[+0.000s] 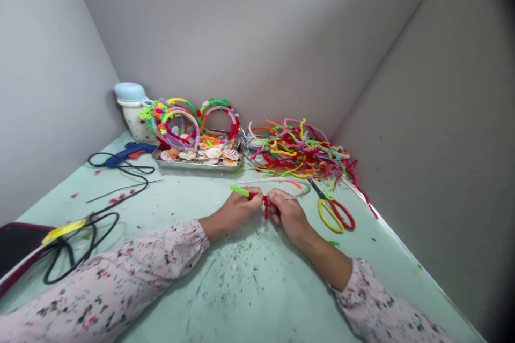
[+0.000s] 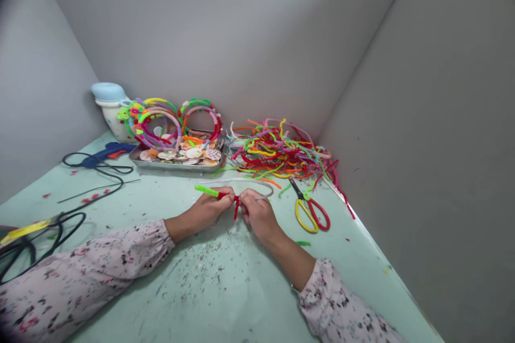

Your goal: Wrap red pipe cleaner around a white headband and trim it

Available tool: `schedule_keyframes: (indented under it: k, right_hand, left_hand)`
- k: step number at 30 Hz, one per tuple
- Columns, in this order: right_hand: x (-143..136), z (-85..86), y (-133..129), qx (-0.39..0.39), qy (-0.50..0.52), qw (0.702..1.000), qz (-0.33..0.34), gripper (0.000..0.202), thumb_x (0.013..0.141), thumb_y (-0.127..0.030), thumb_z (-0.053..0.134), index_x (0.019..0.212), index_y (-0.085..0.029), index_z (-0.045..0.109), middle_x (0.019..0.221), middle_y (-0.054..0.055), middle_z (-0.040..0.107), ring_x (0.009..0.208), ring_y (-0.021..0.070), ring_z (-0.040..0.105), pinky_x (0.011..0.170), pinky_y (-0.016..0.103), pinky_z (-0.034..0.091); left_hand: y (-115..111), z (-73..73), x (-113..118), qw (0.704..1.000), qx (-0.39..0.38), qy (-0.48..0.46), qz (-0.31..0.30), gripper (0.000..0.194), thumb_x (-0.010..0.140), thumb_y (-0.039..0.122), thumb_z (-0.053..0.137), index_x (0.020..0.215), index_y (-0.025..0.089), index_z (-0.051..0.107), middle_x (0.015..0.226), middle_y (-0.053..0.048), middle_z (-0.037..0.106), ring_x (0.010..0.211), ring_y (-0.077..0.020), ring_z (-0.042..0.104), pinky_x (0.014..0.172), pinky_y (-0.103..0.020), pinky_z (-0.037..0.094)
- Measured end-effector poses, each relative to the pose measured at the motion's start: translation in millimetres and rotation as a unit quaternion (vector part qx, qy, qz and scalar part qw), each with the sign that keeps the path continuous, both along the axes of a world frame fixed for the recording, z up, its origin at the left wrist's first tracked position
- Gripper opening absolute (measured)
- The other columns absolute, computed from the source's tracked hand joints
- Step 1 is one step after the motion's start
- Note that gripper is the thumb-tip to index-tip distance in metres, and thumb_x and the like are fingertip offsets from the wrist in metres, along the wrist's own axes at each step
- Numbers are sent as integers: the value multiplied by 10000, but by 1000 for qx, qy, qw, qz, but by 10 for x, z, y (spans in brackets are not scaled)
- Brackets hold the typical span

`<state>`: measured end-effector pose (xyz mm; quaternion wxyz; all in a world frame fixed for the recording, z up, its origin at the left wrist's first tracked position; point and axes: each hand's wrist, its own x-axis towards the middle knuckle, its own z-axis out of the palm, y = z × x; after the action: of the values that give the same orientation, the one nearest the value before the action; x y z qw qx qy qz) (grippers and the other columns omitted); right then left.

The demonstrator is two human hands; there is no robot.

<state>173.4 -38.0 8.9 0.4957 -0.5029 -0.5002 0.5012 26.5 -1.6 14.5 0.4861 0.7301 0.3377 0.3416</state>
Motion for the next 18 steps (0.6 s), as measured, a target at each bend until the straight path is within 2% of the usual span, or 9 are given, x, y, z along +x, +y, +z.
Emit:
schedule_keyframes:
  k: [7,18]
  right_hand:
    - [12,-41,1,14,0,1000,10,247,799,-292,444,570,-201,423,469,-60,372,389,81,334,380,212,249]
    - [3,-22,-16,22,-49,999,5,283,840,-301,426,574,-207,401,452,-64,360,404,93,339,405,227,267]
  left_hand:
    - [-17,11,2,1000,-25,-3,-5,182,762,203,404,585,168,382,578,49,328,566,-92,310,542,-232,250]
    - [12,-55,-7,999,-47,-9,-11,215,802,260,409,607,169,420,559,50,371,545,-92,340,529,-231,261]
